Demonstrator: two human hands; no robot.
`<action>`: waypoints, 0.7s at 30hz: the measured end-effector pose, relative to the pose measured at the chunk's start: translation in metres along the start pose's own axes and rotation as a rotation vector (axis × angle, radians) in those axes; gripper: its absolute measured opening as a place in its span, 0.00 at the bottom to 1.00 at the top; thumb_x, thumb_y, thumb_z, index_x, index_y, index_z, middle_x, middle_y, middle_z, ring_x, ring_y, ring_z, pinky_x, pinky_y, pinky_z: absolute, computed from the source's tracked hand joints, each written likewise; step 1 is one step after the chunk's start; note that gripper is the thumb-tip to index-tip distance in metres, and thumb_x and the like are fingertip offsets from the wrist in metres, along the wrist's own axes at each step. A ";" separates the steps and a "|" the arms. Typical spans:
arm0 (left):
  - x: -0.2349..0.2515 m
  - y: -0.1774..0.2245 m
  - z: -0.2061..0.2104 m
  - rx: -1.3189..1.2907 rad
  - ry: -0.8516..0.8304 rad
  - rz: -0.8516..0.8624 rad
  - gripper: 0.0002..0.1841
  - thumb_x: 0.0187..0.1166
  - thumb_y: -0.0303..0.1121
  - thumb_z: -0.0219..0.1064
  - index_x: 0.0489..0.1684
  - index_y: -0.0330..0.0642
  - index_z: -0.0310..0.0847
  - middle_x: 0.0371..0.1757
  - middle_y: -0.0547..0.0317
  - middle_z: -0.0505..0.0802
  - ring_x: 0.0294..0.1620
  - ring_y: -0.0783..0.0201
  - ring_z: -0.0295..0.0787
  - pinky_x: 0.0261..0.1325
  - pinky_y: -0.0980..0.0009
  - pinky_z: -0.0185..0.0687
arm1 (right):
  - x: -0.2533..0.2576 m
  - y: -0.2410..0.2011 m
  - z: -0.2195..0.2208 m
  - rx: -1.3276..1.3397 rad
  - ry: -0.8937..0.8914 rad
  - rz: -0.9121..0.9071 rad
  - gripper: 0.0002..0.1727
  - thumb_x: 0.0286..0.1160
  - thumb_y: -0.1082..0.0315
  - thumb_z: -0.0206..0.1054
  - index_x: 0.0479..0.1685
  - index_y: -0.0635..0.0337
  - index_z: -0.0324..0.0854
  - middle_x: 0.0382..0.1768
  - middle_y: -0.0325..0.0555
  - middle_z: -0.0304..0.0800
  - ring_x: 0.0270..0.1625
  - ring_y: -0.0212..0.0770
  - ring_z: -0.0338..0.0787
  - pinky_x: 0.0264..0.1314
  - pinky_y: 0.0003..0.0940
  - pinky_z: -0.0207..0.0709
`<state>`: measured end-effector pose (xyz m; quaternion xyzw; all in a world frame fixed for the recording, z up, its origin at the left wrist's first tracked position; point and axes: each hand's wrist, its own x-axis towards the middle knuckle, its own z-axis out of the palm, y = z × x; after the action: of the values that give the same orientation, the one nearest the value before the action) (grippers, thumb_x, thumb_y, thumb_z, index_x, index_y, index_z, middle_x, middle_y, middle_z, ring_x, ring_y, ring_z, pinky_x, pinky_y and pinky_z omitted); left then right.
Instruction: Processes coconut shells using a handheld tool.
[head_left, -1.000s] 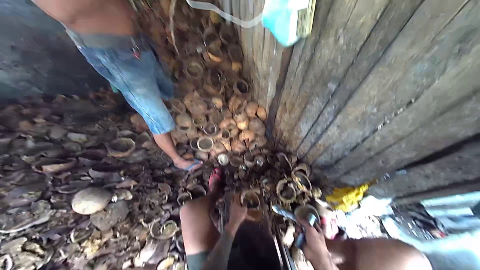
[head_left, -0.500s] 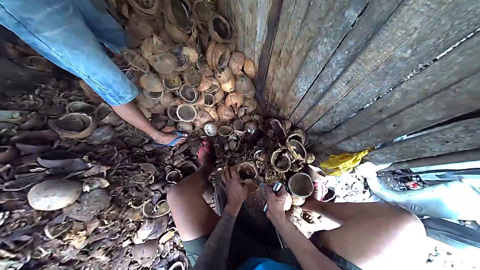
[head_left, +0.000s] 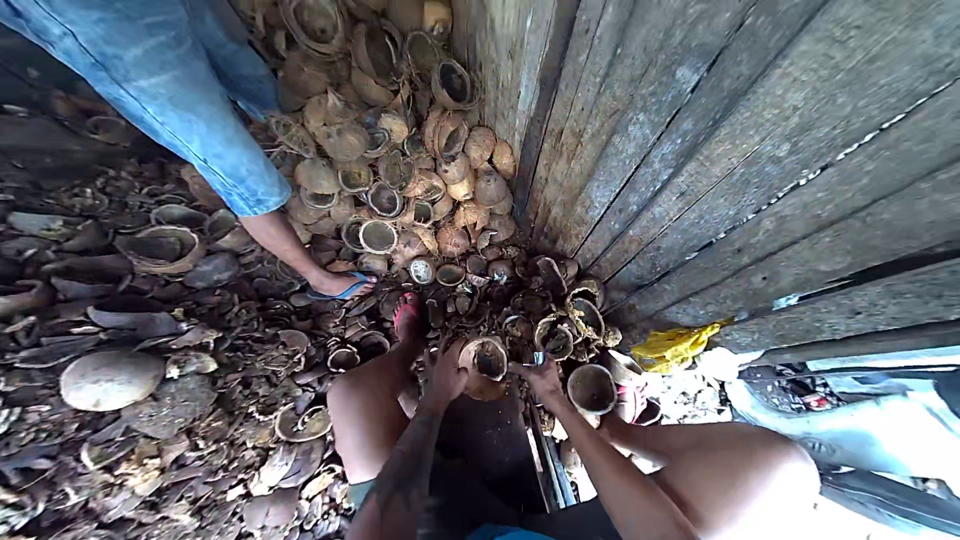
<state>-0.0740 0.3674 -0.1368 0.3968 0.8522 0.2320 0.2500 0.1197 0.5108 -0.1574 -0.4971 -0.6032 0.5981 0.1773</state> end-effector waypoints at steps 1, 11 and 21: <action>0.004 0.000 -0.004 0.048 -0.047 -0.005 0.36 0.70 0.27 0.63 0.87 0.54 0.70 0.87 0.59 0.76 0.96 0.49 0.48 0.92 0.30 0.18 | -0.008 0.006 0.004 -0.018 0.043 -0.054 0.38 0.47 0.61 0.92 0.60 0.70 0.81 0.47 0.56 0.93 0.48 0.44 0.92 0.60 0.43 0.86; -0.008 0.040 -0.015 0.249 -0.057 -0.168 0.31 0.74 0.38 0.65 0.83 0.50 0.72 0.83 0.51 0.79 0.89 0.45 0.64 0.86 0.35 0.53 | -0.059 -0.028 0.022 0.572 0.046 0.632 0.11 0.73 0.66 0.76 0.41 0.56 0.77 0.16 0.35 0.67 0.12 0.30 0.68 0.13 0.27 0.70; 0.036 0.110 -0.166 0.514 0.216 -0.379 0.28 0.81 0.28 0.61 0.82 0.30 0.69 0.76 0.26 0.79 0.74 0.29 0.79 0.73 0.35 0.76 | -0.099 -0.069 -0.094 0.662 0.394 0.149 0.06 0.80 0.67 0.68 0.40 0.56 0.76 0.13 0.31 0.72 0.11 0.26 0.70 0.14 0.24 0.70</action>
<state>-0.1336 0.4265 0.0467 0.2544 0.9630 -0.0004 0.0888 0.2123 0.4962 -0.0370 -0.5606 -0.2944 0.6646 0.3967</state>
